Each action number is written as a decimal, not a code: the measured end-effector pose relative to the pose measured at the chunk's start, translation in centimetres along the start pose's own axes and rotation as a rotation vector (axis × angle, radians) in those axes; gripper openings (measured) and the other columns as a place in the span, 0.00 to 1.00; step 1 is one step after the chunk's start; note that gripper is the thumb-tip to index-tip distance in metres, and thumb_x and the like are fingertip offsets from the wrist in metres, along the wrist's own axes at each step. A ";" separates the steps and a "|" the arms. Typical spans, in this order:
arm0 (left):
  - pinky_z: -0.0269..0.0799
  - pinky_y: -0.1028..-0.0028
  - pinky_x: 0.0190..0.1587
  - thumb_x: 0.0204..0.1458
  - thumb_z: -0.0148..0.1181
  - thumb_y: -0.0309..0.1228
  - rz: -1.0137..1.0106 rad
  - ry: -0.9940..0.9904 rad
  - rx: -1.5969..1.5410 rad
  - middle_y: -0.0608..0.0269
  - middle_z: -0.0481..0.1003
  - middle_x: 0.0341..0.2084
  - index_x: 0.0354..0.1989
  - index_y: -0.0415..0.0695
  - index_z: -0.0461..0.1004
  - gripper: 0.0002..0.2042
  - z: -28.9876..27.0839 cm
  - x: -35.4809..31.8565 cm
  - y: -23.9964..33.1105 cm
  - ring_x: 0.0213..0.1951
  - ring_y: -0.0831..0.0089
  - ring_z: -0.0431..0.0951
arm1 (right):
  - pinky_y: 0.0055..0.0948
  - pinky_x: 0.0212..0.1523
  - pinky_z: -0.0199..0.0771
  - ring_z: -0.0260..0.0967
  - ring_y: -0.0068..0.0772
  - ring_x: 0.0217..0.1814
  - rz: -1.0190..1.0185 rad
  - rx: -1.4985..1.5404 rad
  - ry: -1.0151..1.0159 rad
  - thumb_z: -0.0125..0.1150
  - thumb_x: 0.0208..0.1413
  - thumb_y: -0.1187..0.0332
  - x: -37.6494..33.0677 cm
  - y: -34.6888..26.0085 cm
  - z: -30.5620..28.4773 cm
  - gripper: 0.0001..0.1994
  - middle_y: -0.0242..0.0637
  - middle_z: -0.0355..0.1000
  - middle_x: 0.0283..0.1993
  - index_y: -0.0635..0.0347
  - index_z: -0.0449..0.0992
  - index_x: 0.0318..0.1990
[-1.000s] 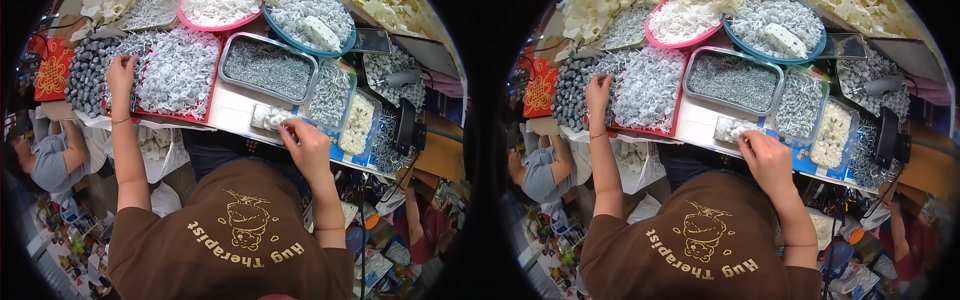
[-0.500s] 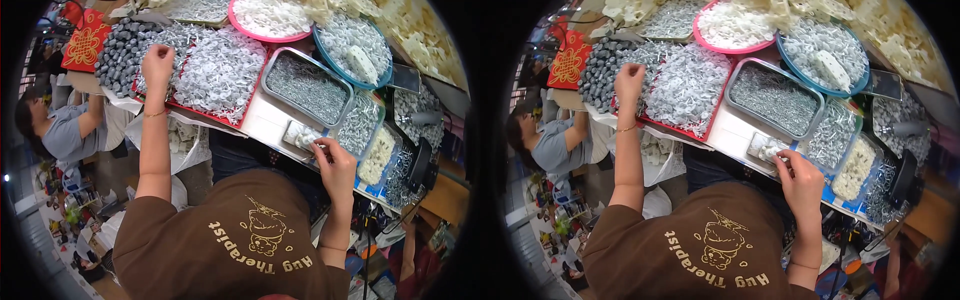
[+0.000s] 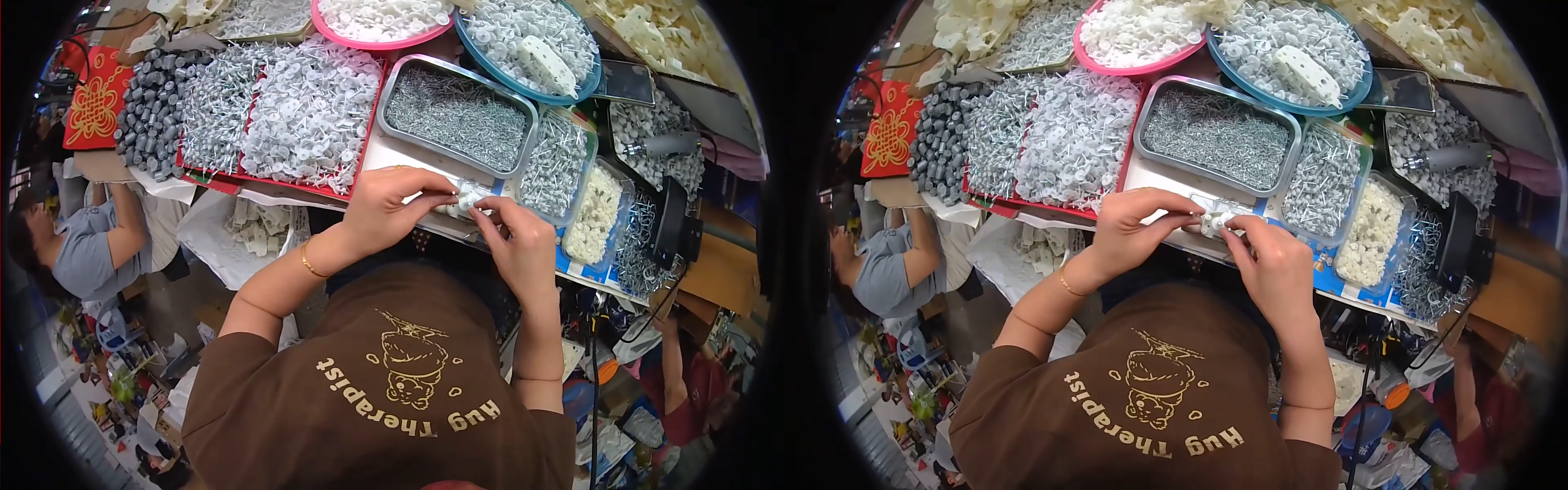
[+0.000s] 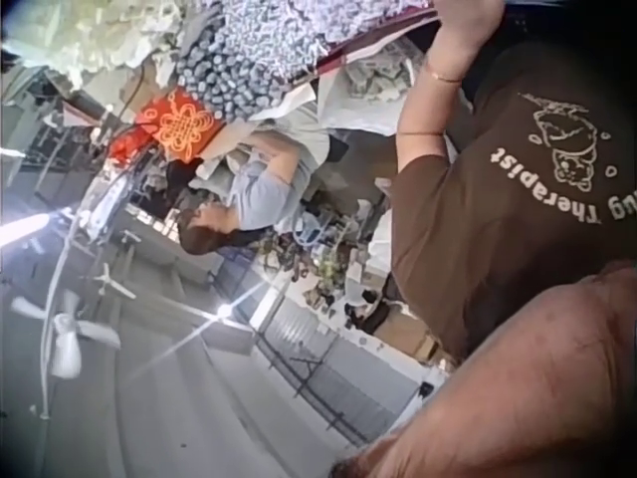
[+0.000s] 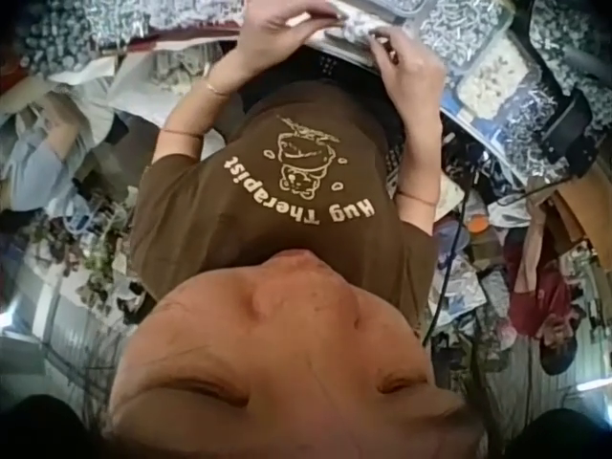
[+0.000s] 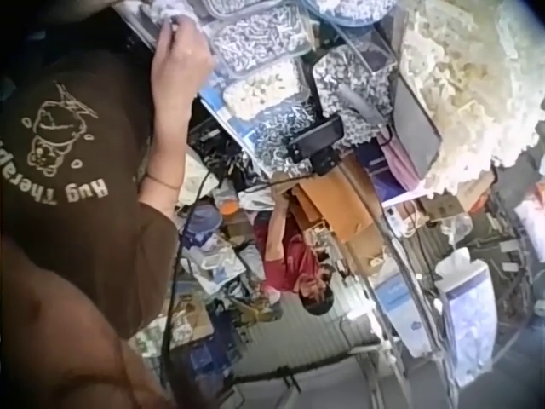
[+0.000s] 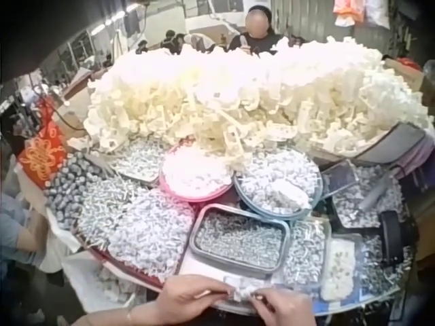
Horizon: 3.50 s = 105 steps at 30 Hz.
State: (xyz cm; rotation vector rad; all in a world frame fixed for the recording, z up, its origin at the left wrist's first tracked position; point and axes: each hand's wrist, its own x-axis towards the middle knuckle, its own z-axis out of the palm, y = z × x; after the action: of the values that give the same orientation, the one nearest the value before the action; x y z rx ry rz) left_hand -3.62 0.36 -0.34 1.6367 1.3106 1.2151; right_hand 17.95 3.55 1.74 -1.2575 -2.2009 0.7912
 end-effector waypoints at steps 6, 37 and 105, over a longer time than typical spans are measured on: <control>0.75 0.71 0.36 0.47 0.69 0.20 0.044 0.026 0.089 0.60 0.82 0.29 0.35 0.40 0.82 0.07 1.5 -0.4 -0.9 0.32 0.65 0.83 | 0.26 0.24 0.70 0.73 0.29 0.23 0.017 0.019 -0.026 0.70 0.53 0.72 -0.2 0.3 -0.3 0.06 0.37 0.77 0.26 0.60 0.80 0.37; 0.70 0.56 0.47 0.54 0.62 0.34 -0.286 0.844 1.376 0.57 0.81 0.34 0.36 0.47 0.81 0.06 -24.9 -2.3 -6.3 0.39 0.54 0.80 | 0.44 0.59 0.68 0.71 0.53 0.60 -0.251 -0.442 0.421 0.52 0.70 0.64 12.2 9.2 -1.6 0.16 0.49 0.75 0.58 0.59 0.76 0.58; 0.49 0.54 0.62 0.43 0.73 0.38 0.237 -0.195 0.371 0.71 0.80 0.39 0.49 0.51 0.78 0.23 4.7 2.2 1.2 0.48 0.72 0.76 | 0.17 0.23 0.66 0.65 0.16 0.31 0.340 0.699 0.214 0.57 0.66 0.68 -2.6 3.8 -0.9 0.13 0.34 0.65 0.43 0.62 0.64 0.52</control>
State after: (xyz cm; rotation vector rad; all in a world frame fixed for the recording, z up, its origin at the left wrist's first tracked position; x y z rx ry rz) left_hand 1.36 2.32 -0.17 2.1678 1.3007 0.9492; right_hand 22.05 3.08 -0.53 -1.2677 -1.3590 1.3359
